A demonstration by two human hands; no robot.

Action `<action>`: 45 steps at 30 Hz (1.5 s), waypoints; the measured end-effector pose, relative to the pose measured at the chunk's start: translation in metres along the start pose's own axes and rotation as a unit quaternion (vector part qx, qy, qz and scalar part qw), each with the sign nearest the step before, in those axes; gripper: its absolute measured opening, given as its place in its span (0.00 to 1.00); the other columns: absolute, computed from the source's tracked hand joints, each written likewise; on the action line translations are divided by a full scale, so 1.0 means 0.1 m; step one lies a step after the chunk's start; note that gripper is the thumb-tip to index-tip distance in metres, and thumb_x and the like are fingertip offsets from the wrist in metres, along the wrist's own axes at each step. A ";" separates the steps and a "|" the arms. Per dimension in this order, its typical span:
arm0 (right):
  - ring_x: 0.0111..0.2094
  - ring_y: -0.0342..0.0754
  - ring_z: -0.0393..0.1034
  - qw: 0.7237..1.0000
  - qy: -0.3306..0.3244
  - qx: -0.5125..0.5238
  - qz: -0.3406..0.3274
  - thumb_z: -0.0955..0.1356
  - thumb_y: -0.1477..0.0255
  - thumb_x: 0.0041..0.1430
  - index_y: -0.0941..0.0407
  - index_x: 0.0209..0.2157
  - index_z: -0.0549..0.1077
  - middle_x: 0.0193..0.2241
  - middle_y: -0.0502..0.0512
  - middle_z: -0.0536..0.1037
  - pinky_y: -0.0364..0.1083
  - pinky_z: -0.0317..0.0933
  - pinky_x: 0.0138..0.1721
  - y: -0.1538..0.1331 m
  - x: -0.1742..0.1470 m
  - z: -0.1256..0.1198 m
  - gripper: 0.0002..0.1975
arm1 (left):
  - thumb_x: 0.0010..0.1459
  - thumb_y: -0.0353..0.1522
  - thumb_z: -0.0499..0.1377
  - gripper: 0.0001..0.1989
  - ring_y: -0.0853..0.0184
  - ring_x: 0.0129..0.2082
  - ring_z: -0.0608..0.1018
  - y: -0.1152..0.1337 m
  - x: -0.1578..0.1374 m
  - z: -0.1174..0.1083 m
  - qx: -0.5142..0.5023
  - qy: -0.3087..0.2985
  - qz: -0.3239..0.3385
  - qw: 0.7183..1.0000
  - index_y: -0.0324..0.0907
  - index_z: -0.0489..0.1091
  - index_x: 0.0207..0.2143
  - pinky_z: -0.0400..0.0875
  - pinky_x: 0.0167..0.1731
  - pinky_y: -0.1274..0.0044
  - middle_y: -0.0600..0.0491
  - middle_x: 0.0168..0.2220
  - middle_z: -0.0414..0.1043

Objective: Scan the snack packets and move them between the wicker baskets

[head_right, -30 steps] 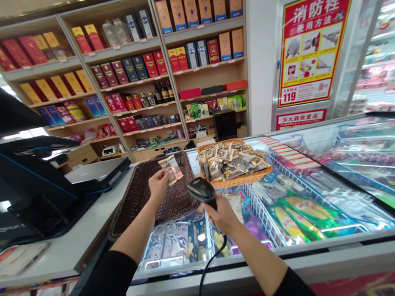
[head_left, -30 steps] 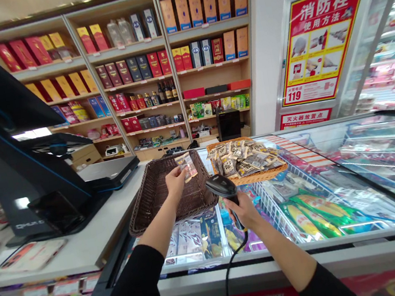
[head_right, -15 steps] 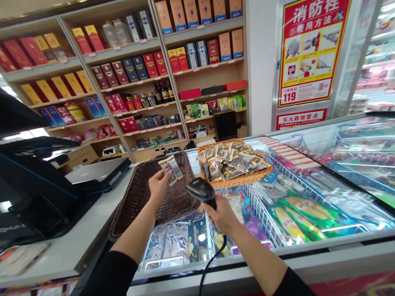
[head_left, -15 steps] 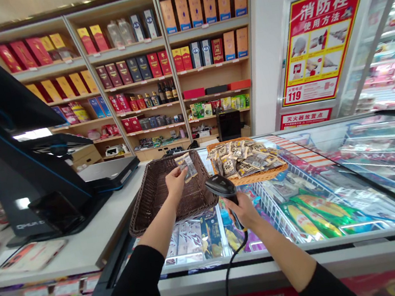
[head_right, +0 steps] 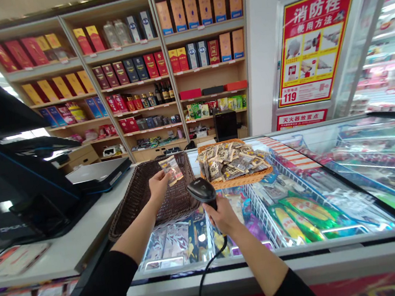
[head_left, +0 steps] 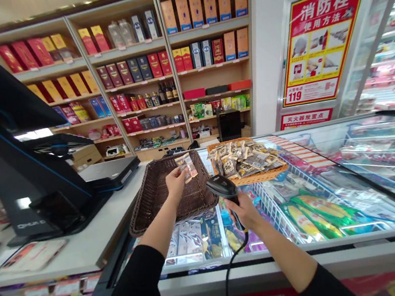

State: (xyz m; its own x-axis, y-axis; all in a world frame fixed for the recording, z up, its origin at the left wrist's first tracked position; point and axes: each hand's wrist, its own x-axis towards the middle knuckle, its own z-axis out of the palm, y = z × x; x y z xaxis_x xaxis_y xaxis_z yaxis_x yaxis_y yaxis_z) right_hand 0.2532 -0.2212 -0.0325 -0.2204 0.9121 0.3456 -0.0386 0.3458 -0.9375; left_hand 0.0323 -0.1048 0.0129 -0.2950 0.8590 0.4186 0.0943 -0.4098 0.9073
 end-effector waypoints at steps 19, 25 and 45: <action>0.10 0.39 0.58 0.963 0.012 0.245 0.111 0.71 0.53 0.48 0.56 0.30 0.64 0.15 0.45 0.68 0.39 0.53 0.10 -0.16 -0.04 -0.03 0.22 | 0.46 0.43 0.63 0.20 0.66 0.28 0.76 0.34 -0.15 0.00 0.065 0.015 0.018 0.998 0.35 0.79 0.34 0.68 0.29 0.78 0.52 0.27 0.78; 0.11 0.39 0.60 0.957 -0.013 0.275 0.095 0.70 0.54 0.51 0.57 0.32 0.66 0.16 0.45 0.68 0.38 0.54 0.11 -0.14 -0.07 0.02 0.20 | 0.50 0.44 0.60 0.20 0.66 0.26 0.76 0.51 -0.39 0.07 0.186 -0.023 0.059 0.981 0.37 0.78 0.36 0.65 0.27 0.80 0.52 0.26 0.77; 0.11 0.40 0.58 0.986 -0.018 0.144 0.080 0.67 0.55 0.54 0.56 0.31 0.65 0.15 0.44 0.66 0.40 0.52 0.12 -0.03 -0.08 0.06 0.18 | 0.47 0.44 0.62 0.20 0.63 0.28 0.77 0.30 -0.53 -0.05 0.219 0.040 0.021 0.975 0.39 0.79 0.37 0.66 0.29 0.78 0.52 0.26 0.78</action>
State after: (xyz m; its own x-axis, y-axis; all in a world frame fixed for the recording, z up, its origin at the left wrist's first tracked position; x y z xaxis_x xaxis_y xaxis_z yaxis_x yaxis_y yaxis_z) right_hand 0.2491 -0.2313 -0.0326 -0.2808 0.9394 0.1964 -0.2739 0.1177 -0.9545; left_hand 0.0461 -0.1646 0.0179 -0.3536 0.8109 0.4663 0.4996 -0.2577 0.8270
